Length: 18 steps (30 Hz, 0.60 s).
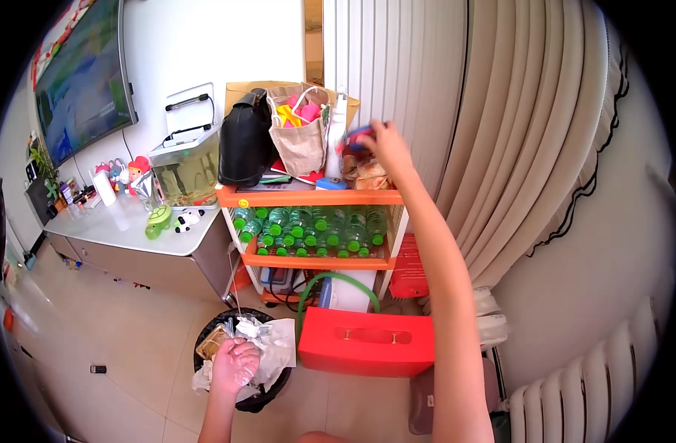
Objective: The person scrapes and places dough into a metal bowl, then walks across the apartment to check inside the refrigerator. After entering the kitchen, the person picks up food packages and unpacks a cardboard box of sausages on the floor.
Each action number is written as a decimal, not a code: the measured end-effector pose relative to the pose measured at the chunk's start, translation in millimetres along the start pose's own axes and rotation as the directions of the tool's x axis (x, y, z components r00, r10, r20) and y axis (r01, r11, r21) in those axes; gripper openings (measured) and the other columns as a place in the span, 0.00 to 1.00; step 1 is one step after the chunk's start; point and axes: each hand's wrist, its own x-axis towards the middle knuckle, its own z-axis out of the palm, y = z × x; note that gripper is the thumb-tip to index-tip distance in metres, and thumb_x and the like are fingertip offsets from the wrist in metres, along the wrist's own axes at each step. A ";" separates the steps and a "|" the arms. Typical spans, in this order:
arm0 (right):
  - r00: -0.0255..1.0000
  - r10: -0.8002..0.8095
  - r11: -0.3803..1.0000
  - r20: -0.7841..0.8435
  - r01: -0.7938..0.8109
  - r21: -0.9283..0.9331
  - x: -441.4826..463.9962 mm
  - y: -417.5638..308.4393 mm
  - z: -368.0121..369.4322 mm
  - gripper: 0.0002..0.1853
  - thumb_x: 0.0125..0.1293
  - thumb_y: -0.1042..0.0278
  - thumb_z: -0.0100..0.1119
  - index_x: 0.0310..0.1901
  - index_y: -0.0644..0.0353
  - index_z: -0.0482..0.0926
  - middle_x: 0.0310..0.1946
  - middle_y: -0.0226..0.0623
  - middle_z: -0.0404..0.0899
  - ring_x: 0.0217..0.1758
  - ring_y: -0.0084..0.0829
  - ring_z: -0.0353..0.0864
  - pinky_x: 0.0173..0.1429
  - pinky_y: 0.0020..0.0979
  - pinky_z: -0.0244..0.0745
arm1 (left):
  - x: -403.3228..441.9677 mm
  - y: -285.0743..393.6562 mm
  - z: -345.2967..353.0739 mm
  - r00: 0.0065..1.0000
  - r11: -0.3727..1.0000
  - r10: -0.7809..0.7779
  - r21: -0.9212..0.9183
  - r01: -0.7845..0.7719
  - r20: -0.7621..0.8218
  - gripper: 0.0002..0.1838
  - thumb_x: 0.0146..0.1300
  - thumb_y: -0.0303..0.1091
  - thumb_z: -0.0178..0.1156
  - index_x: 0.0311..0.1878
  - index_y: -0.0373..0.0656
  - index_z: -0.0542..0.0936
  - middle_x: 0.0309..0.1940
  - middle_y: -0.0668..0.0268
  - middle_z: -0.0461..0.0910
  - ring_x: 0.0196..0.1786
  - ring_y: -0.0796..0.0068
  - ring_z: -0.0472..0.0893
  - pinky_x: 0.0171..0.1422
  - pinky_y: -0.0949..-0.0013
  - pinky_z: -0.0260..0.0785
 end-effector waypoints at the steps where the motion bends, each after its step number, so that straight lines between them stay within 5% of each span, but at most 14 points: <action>1: 0.998 0.032 0.999 -0.053 -0.032 -0.002 8.0 1.3 -6.7 0.23 0.51 0.52 0.55 0.44 0.59 0.69 0.38 0.52 0.68 0.39 0.47 0.72 0.44 0.37 0.68 | 0.2 -1.5 1.0 1.000 1.000 0.005 0.004 -0.005 0.005 0.08 0.51 0.28 0.46 0.19 0.40 0.66 0.14 0.72 0.59 0.19 0.80 0.58 0.24 0.79 0.54; 6: 0.993 0.115 0.992 0.008 -0.115 0.042 16.5 9.8 -2.9 0.24 0.51 0.53 0.55 0.47 0.60 0.68 0.39 0.53 0.67 0.40 0.46 0.71 0.45 0.36 0.68 | 5.5 -8.7 6.8 1.000 1.000 0.009 0.019 -0.010 0.012 0.07 0.52 0.29 0.46 0.20 0.40 0.66 0.14 0.71 0.59 0.18 0.81 0.58 0.23 0.80 0.54; 8: 0.997 0.053 0.998 -0.057 -0.051 0.042 6.4 8.3 5.5 0.25 0.51 0.54 0.57 0.48 0.59 0.68 0.41 0.53 0.65 0.41 0.46 0.71 0.45 0.36 0.68 | 6.6 -10.8 8.4 1.000 1.000 0.012 0.015 -0.012 0.006 0.07 0.52 0.29 0.46 0.20 0.40 0.66 0.14 0.71 0.59 0.18 0.81 0.58 0.23 0.80 0.54; 12: 0.992 -0.042 0.994 0.119 0.030 0.101 -24.4 9.9 20.3 0.24 0.49 0.62 0.58 0.49 0.58 0.68 0.49 0.53 0.60 0.45 0.47 0.68 0.50 0.38 0.64 | 3.7 -17.1 5.5 0.999 1.000 0.006 -0.024 -0.005 0.045 0.07 0.53 0.28 0.45 0.21 0.41 0.65 0.14 0.72 0.58 0.18 0.82 0.58 0.22 0.81 0.54; 13: 0.984 -0.179 0.953 -0.013 0.170 -0.251 -47.0 -1.5 21.7 0.23 0.47 0.66 0.58 0.48 0.56 0.68 0.51 0.50 0.58 0.50 0.47 0.64 0.54 0.41 0.58 | 3.7 -17.7 3.6 0.999 1.000 0.001 -0.030 0.000 0.036 0.07 0.53 0.28 0.45 0.21 0.40 0.65 0.14 0.72 0.58 0.18 0.82 0.58 0.23 0.81 0.54; 14: 0.984 -0.178 0.952 0.008 0.175 -0.250 -62.0 -18.8 17.4 0.23 0.47 0.66 0.58 0.48 0.56 0.68 0.51 0.50 0.58 0.50 0.47 0.64 0.54 0.41 0.58 | 7.1 -19.4 2.9 0.999 0.999 -0.002 -0.040 0.004 0.038 0.07 0.53 0.28 0.45 0.21 0.40 0.66 0.14 0.72 0.58 0.18 0.82 0.58 0.23 0.81 0.54; 16: 0.889 -0.342 0.938 -0.304 0.303 -0.169 -105.8 -42.4 13.4 0.19 0.46 0.71 0.56 0.43 0.58 0.69 0.45 0.46 0.63 0.49 0.44 0.63 0.53 0.42 0.56 | 12.2 -21.4 -4.3 1.000 0.999 -0.026 0.021 0.026 0.008 0.07 0.53 0.28 0.45 0.21 0.40 0.66 0.14 0.72 0.58 0.18 0.82 0.58 0.23 0.81 0.54; 18: 0.910 -0.327 0.943 -0.255 0.332 -0.026 -162.8 -26.0 33.2 0.16 0.43 0.75 0.53 0.38 0.61 0.68 0.37 0.42 0.66 0.43 0.43 0.65 0.49 0.41 0.57 | 12.8 -23.5 -10.1 0.998 0.998 -0.057 0.009 0.057 -0.008 0.07 0.53 0.28 0.45 0.21 0.40 0.66 0.14 0.71 0.58 0.18 0.82 0.58 0.23 0.81 0.54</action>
